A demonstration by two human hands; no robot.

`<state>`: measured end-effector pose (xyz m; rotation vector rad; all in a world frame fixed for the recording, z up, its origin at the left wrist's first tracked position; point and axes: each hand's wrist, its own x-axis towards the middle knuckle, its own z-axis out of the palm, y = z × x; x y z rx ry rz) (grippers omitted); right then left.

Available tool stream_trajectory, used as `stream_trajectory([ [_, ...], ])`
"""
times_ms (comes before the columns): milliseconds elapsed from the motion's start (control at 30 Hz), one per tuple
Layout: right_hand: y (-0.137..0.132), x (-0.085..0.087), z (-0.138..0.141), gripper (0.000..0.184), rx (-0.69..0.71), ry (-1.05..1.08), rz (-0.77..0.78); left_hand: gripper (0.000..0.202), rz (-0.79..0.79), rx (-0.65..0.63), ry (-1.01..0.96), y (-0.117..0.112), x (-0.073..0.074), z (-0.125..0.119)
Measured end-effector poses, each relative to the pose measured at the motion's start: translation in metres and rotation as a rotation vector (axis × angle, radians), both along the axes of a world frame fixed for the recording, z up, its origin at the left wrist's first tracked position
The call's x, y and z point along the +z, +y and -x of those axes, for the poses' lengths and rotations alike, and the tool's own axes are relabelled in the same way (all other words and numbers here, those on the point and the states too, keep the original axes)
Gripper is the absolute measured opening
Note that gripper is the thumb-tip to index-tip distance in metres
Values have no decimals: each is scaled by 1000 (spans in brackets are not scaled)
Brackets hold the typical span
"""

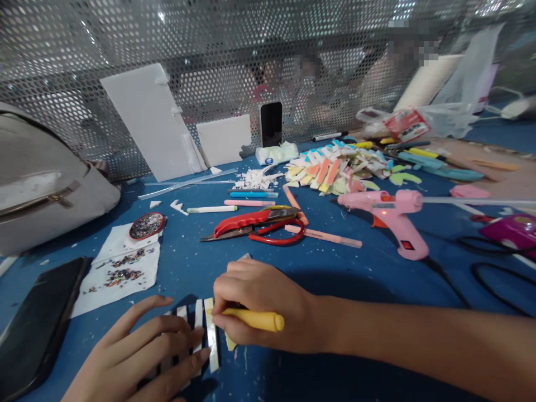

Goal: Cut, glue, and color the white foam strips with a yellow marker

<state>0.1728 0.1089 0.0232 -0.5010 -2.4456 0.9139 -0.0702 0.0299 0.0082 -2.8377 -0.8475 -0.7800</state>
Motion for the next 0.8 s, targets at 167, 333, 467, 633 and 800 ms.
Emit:
stream_trajectory([
  [167, 0, 1, 0, 11, -26, -28, 22, 28, -40, 11, -34, 2, 2, -5],
  [333, 1, -1, 0, 13, -48, -43, 13, 27, -27, 21, -36, 2, 4, -5],
  [467, 1, -1, -1, 14, -50, -34, 10, 27, -43, 22, -18, 1, 4, -4],
  [633, -1, 4, -4, 23, -78, -20, 81, 37, -48, 26, -25, 1, 3, -5],
  [800, 2, 0, -7, 22, -38, 68, 85, 32, 3, -2, -16, 0, -2, -1],
])
